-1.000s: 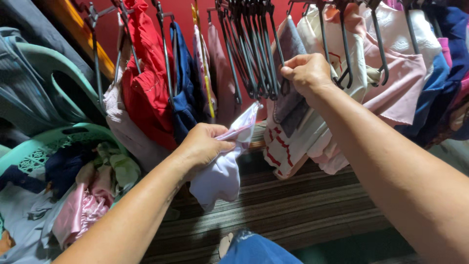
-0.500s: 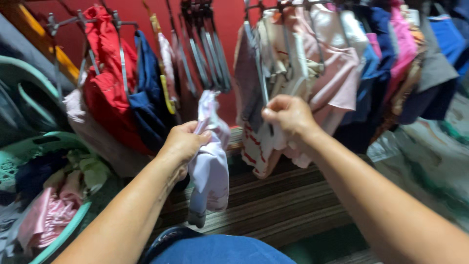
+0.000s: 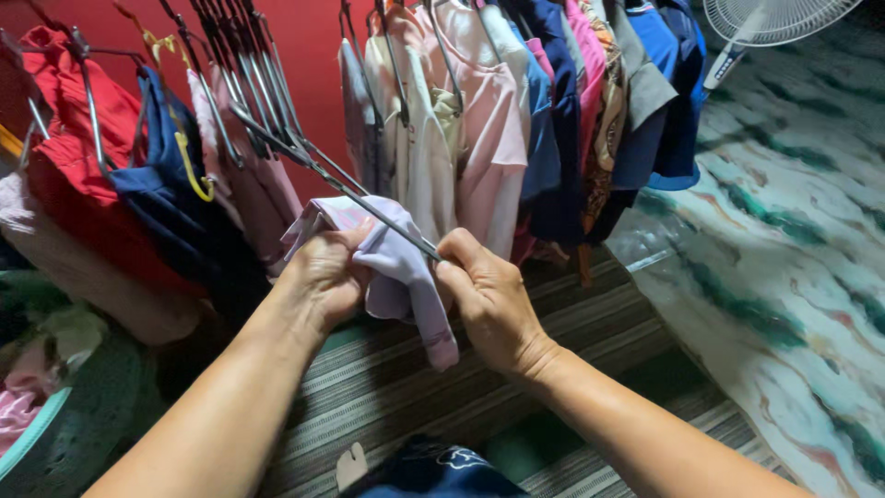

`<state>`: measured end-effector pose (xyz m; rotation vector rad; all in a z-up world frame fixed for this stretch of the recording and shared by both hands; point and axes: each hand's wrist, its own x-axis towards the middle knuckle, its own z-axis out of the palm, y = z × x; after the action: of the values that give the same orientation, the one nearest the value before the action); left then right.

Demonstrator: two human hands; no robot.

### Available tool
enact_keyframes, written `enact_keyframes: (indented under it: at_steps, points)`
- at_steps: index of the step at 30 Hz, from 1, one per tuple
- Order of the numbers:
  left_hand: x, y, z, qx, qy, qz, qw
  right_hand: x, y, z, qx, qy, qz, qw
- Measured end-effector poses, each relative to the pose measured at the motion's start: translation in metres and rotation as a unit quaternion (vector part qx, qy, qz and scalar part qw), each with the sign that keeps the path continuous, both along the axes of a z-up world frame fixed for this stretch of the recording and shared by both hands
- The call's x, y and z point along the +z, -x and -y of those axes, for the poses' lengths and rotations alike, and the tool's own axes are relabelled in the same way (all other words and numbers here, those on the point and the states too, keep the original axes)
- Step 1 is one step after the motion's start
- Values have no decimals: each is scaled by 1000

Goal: The person takes various garments from a laundry basket, unfolds them, and places them on hangers. The hung clothes are then placed on a nearby clothing rack.

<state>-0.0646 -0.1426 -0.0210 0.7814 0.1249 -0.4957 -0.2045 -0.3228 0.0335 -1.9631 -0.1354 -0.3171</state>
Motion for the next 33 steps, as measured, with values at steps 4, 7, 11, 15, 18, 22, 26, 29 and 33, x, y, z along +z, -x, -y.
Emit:
enact_keyframes:
  at_steps: [4,7,11,15,18,22,26,29,33]
  points:
    - [14,-2,22,-4,85,6,996,6,9,5,17,-65,-19,998]
    - [31,-7,34,-64,196,54,977,8,12,11,94,-156,-31,983]
    - [64,0,53,-104,191,87,972,7,16,20,103,-140,-36,984]
    - [83,-7,71,-165,250,143,943,18,10,37,115,-133,-61,983]
    - [98,-18,85,-208,222,171,937,30,10,51,109,-30,-62,992]
    - [115,-20,93,-226,68,201,951,29,5,58,89,0,-39,995]
    - [117,-24,75,-239,-333,306,859,24,-17,73,85,-174,-64,979]
    - [116,-28,45,-169,-537,470,680,28,-32,92,77,-69,-4,995]
    - [133,-27,10,-129,-713,522,451,43,-46,105,86,-126,-69,986]
